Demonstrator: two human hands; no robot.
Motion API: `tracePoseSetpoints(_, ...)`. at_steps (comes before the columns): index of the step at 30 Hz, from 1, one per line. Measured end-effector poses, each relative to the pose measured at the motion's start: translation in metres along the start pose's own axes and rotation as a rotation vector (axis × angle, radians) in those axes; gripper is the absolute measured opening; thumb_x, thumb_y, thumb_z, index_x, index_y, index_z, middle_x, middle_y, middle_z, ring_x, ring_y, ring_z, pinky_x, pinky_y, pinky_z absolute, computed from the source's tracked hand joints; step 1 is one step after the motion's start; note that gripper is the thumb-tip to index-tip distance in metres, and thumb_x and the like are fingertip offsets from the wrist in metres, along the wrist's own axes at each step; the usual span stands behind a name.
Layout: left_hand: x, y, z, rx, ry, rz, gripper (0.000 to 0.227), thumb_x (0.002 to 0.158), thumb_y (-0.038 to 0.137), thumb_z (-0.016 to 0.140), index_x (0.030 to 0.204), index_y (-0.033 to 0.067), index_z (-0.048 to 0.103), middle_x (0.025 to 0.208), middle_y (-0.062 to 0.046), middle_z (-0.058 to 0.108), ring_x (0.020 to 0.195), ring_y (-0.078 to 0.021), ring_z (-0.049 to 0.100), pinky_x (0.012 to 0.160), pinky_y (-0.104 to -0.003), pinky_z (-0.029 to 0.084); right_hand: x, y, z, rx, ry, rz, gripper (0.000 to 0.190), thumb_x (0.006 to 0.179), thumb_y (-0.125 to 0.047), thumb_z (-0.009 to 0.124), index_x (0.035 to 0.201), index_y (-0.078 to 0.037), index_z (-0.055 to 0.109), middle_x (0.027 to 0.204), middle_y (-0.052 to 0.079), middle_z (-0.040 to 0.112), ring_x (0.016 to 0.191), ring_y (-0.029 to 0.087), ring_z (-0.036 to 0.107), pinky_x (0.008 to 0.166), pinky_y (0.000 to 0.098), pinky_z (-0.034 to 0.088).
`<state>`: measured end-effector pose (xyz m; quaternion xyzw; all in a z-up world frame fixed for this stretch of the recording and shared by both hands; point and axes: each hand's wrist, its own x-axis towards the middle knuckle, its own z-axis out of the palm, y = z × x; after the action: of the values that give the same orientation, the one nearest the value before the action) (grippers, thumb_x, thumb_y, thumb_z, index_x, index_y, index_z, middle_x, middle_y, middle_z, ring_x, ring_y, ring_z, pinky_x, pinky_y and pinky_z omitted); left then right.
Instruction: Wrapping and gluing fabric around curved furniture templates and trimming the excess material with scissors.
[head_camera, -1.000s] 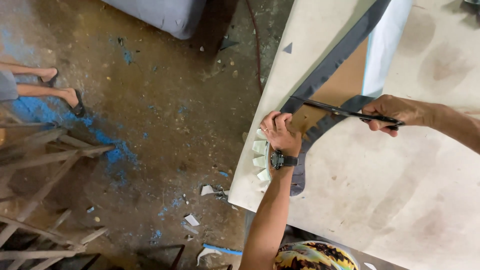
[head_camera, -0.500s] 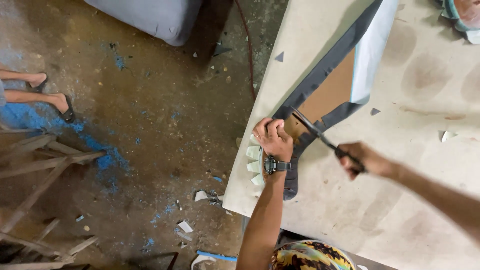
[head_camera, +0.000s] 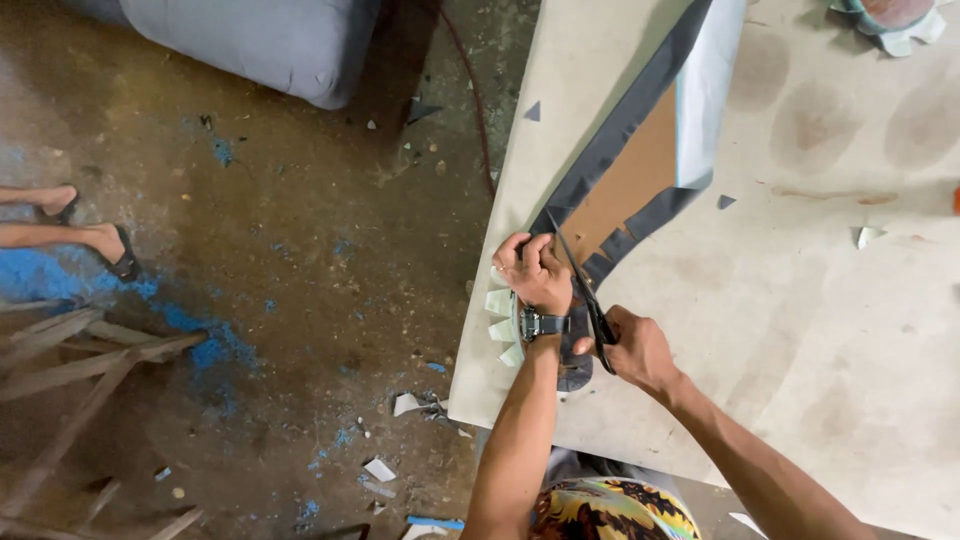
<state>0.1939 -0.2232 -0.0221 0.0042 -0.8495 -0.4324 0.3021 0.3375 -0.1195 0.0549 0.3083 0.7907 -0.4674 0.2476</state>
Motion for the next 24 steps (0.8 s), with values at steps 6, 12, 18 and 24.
tracePoseSetpoints(6,-0.001,-0.001,0.001,0.012,0.023,-0.020,0.019,0.095,0.010,0.070,0.084,0.0257,0.072,0.101,0.001,0.061,0.095,-0.0281,0.062,0.087,-0.042,0.051,0.000,0.001,0.005,-0.074,0.035,-0.031,0.064,0.074,-0.066,0.086,0.078,-0.007,0.061,0.054,0.013,0.054,0.055,0.036,0.061,0.059,0.0431,0.048)
tracePoseSetpoints(12,-0.010,-0.012,0.005,0.033,0.016,-0.010,0.016,0.098,0.018,0.069,0.084,0.0269,0.071,0.101,0.002,0.060,0.095,-0.0278,0.062,0.087,-0.043,0.051,-0.012,-0.024,0.010,0.405,-0.028,0.045,0.051,0.070,-0.035,0.098,0.071,0.000,0.062,0.044,0.012,0.057,0.036,0.022,0.063,0.040,0.0278,0.050)
tracePoseSetpoints(18,-0.018,-0.022,0.007,0.043,0.015,0.004,0.014,0.099,0.023,0.067,0.087,0.0272,0.070,0.103,0.002,0.060,0.095,-0.0271,0.063,0.086,-0.042,0.051,-0.027,-0.020,0.015,0.700,-0.055,0.009,0.062,0.071,-0.051,0.095,0.072,0.002,0.063,0.045,0.018,0.062,0.035,0.027,0.067,0.036,0.0320,0.054)
tracePoseSetpoints(24,0.004,0.016,-0.010,0.080,-0.090,-0.041,0.011,0.093,0.014,0.070,0.091,0.0248,0.067,0.101,0.002,0.063,0.097,-0.0280,0.062,0.084,-0.044,0.048,-0.054,0.022,0.003,0.676,0.052,-0.022,0.056,0.072,-0.044,0.094,0.077,0.004,0.065,0.048,0.018,0.063,0.040,0.028,0.068,0.042,0.0324,0.055)
